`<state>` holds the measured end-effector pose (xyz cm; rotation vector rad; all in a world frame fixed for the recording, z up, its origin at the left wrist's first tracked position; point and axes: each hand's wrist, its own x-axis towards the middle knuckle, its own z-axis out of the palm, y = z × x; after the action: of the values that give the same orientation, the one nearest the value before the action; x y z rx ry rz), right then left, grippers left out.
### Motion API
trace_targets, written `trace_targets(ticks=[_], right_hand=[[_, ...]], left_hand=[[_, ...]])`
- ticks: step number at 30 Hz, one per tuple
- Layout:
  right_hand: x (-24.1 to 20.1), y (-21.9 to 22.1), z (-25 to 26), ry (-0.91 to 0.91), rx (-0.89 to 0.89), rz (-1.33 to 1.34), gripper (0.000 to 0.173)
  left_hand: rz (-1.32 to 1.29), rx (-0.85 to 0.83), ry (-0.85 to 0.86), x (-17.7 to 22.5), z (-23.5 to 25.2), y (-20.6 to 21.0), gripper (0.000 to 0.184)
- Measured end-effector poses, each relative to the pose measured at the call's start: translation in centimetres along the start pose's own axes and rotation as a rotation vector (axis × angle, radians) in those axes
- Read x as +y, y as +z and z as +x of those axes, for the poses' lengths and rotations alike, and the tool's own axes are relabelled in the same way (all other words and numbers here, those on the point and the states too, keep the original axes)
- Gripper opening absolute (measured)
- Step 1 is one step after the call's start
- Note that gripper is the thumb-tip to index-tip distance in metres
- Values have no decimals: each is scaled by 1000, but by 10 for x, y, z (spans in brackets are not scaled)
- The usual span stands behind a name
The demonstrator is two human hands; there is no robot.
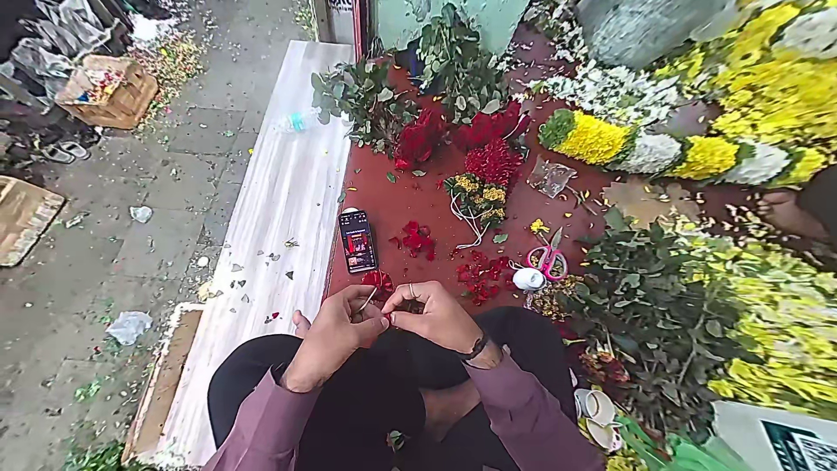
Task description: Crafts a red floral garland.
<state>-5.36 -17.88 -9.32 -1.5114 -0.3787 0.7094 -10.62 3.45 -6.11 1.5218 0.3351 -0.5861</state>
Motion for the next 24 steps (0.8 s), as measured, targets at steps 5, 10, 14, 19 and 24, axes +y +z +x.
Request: trace_targets(ticks=[5, 10, 14, 19, 24], right_hand=[[0, -4, 3, -35, -83, 169, 34], [6, 2, 6, -70, -35, 186, 44], [8, 11, 5, -107, 98, 196, 43], [7, 9, 4, -110, 44, 256, 48], [10, 8, -2, -107, -68, 431, 49]], left_hand=[[-97, 62, -10, 4, 2, -1, 53], [-195, 111, -7, 5, 3, -4, 51], [-186, 113, -2, 4, 3, -4, 56], [-169, 42, -30, 3, 3, -10, 69], [-216, -138, -72, 1, 3, -15, 83]])
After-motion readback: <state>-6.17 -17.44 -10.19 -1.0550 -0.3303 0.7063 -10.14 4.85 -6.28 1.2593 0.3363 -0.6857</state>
